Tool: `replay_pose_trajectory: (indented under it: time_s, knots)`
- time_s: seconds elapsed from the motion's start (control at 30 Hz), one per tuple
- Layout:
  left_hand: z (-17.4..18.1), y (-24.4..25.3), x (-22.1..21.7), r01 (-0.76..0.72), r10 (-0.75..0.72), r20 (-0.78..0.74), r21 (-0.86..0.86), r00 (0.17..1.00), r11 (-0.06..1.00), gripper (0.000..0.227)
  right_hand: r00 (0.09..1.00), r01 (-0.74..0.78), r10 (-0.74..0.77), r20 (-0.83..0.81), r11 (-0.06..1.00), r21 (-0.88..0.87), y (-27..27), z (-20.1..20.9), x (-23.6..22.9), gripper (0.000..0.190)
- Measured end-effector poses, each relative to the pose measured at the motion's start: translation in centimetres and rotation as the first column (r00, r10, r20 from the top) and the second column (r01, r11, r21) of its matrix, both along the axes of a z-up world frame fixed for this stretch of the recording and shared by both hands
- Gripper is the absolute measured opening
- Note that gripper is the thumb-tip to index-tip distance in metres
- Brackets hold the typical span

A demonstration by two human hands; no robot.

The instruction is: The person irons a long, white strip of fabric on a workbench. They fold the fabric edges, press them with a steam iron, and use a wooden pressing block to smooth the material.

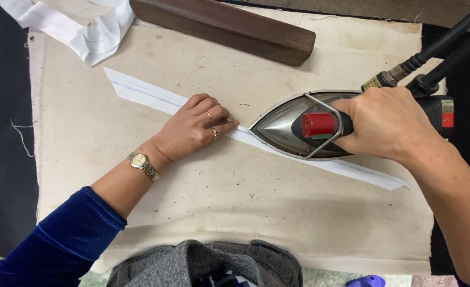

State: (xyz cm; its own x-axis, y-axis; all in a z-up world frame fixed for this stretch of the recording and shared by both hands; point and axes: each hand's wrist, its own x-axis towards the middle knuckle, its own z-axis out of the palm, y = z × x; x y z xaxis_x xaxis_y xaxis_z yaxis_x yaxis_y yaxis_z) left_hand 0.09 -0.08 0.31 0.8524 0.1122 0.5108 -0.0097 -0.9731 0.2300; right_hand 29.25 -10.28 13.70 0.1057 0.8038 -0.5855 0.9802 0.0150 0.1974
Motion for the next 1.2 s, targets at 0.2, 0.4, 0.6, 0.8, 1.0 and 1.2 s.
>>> replay_pose_trajectory:
  time_s: [0.2,0.4,0.6,0.8,1.0,1.2]
  knots:
    - [0.1,0.0,0.1,-0.008,0.008,0.009,0.023,1.000,1.000,0.014,1.000,-0.017,0.017,0.013,1.000,0.023,-0.1,-0.3,0.2,0.018]
    - [0.1,-0.1,0.1,-0.011,0.011,0.000,0.029,1.000,1.000,0.015,1.000,-0.011,0.011,0.005,1.000,0.011,0.1,-0.1,-0.1,0.014]
    - [0.0,-0.1,0.0,-0.010,0.010,-0.005,0.029,1.000,1.000,0.015,0.999,-0.034,0.034,-0.012,0.999,0.033,0.4,-0.1,-0.6,0.015]
    - [-0.7,0.1,-0.3,-0.054,0.050,-0.050,-0.079,0.997,0.995,0.026,1.000,-0.007,0.007,-0.018,1.000,0.002,1.0,0.3,-1.6,0.015]
    - [-0.7,0.8,-1.3,-0.056,0.054,-0.038,-0.043,0.998,0.998,0.023,1.000,-0.011,0.011,0.001,1.000,-0.008,1.1,0.2,-1.5,0.012]
    - [-0.1,0.6,-1.3,-0.048,0.048,0.006,0.037,0.999,0.998,0.021,1.000,-0.020,0.020,0.008,1.000,0.003,1.0,0.0,-1.4,0.015]
